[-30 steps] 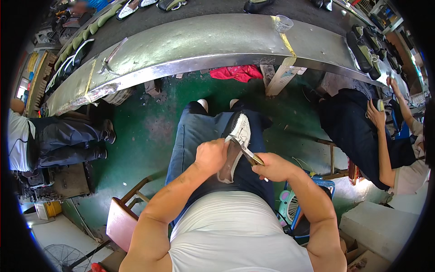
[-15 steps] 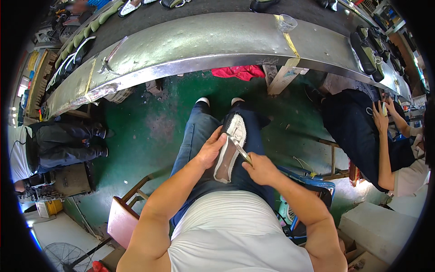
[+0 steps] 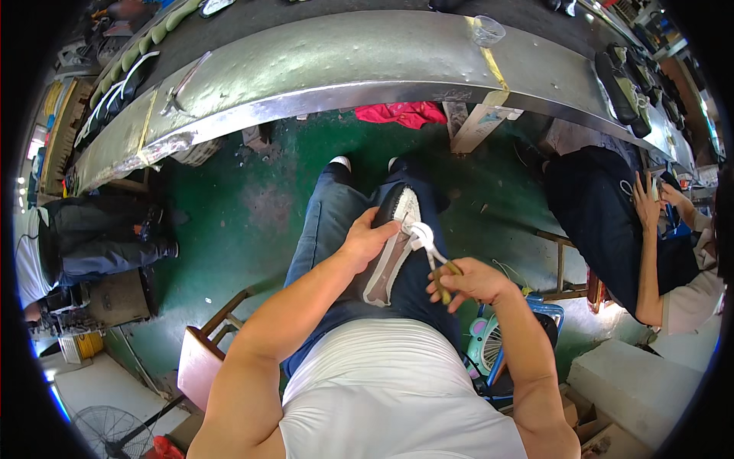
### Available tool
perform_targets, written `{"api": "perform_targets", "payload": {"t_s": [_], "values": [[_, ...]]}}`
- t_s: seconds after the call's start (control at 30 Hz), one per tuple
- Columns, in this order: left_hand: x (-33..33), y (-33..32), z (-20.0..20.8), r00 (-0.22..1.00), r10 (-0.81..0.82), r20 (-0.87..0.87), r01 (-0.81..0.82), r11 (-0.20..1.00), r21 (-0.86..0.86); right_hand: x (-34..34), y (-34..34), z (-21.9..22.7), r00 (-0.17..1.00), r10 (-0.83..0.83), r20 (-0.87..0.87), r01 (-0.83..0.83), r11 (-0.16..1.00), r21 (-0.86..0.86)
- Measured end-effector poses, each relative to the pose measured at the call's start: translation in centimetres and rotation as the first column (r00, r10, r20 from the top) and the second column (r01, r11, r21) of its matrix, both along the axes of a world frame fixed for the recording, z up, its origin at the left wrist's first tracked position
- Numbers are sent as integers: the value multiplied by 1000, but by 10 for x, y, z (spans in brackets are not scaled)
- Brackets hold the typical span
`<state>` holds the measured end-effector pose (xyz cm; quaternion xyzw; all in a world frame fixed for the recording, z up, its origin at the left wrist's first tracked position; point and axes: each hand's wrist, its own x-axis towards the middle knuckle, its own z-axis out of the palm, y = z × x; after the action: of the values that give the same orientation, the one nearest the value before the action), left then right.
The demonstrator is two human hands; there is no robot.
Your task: Manually assemble and trim components for footwear on a production line.
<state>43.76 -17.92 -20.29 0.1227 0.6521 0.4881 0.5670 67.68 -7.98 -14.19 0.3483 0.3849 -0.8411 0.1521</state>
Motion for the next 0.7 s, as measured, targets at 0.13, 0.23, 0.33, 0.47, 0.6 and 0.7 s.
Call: {"api": "perform_targets", "payload": {"t_s": [0.13, 0.23, 0.33, 0.47, 0.6, 0.7], "values": [[5, -1, 0, 992, -46, -120, 41, 998, -40, -31, 9, 22, 990, 90, 105, -134, 812, 569], [9, 1, 14, 947, -152, -282, 119, 984, -131, -51, 15, 5, 920, 304, 248, -342, 309, 888], [2, -5, -14, 919, -181, -351, 142, 981, -132, -47, 25, 12, 920, 297, 258, -345, 297, 890], [-8, 4, 10, 970, -222, -98, 208, 969, -133, -13, 17, 13, 974, 199, 105, -206, 601, 772], [-16, 8, 22, 968, -234, 89, 242, 966, -92, -4, 3, 28, 857, 418, 302, -511, 608, 607], [-15, 9, 7, 970, -237, 54, 242, 965, -99, -2, -17, 4, 861, 492, 127, -283, 258, 924]]}}
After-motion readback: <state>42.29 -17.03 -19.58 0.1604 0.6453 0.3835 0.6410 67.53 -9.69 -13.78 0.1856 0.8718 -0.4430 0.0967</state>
